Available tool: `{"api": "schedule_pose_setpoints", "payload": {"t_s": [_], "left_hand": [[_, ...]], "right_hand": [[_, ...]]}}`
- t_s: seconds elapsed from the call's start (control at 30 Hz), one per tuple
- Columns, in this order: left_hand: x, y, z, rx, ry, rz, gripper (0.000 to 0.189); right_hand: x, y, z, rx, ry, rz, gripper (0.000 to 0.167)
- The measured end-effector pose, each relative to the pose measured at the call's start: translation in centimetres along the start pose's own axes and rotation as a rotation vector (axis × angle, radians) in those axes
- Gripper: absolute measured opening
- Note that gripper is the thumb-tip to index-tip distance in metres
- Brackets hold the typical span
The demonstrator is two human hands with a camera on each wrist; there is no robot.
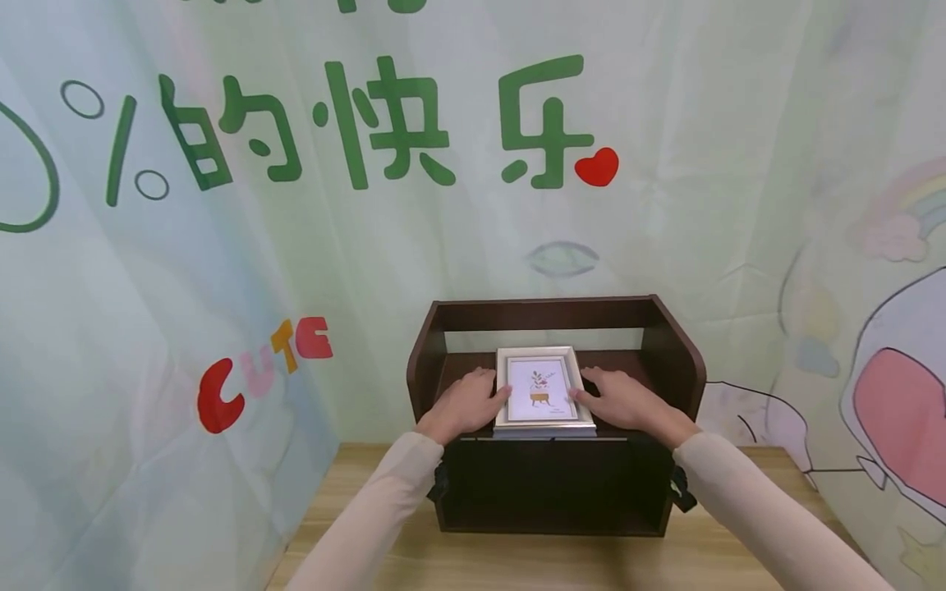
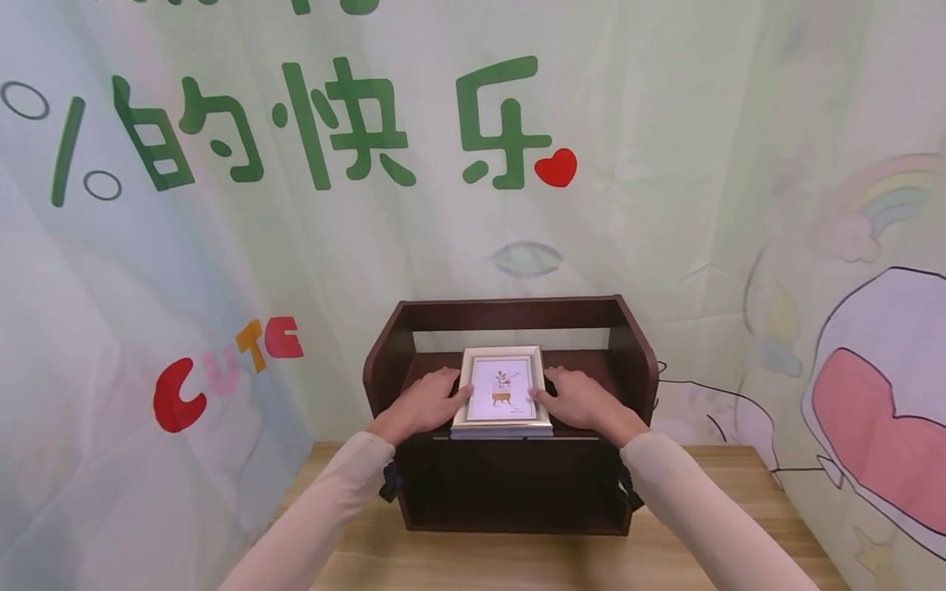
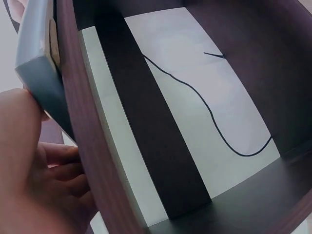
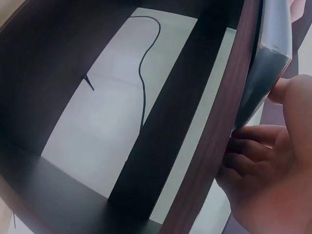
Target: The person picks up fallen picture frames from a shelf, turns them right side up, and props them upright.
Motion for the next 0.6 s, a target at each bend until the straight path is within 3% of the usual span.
{"api": "schedule_pose_setpoints", "payload": {"t_s": [0.17, 0.43, 0.6], "left_hand": [[0.06, 0.18, 0.48, 0.021, 0.021, -0.077, 0.042], [0.41, 0.19, 0.55, 0.063, 0.003, -0.127, 0.052], [0.29, 0.03, 0.17, 0.155, 0.015, -0.162, 0.047]], "right_hand": [[0.19, -0.02, 0.07, 0.011, 0.024, 0.071, 0.072], [0.3, 0.04, 0.11, 0.026, 0.049, 0.213, 0.065], [-0.24, 0.38, 0.1, 0.065, 0.057, 0.255, 0.065]]}}
Point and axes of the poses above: each hand's wrist, its own z-axis towards the middle knuckle, its own y-axis out of the palm, x = y × z, the point moved 2 cm from there along z, towards the middle knuckle
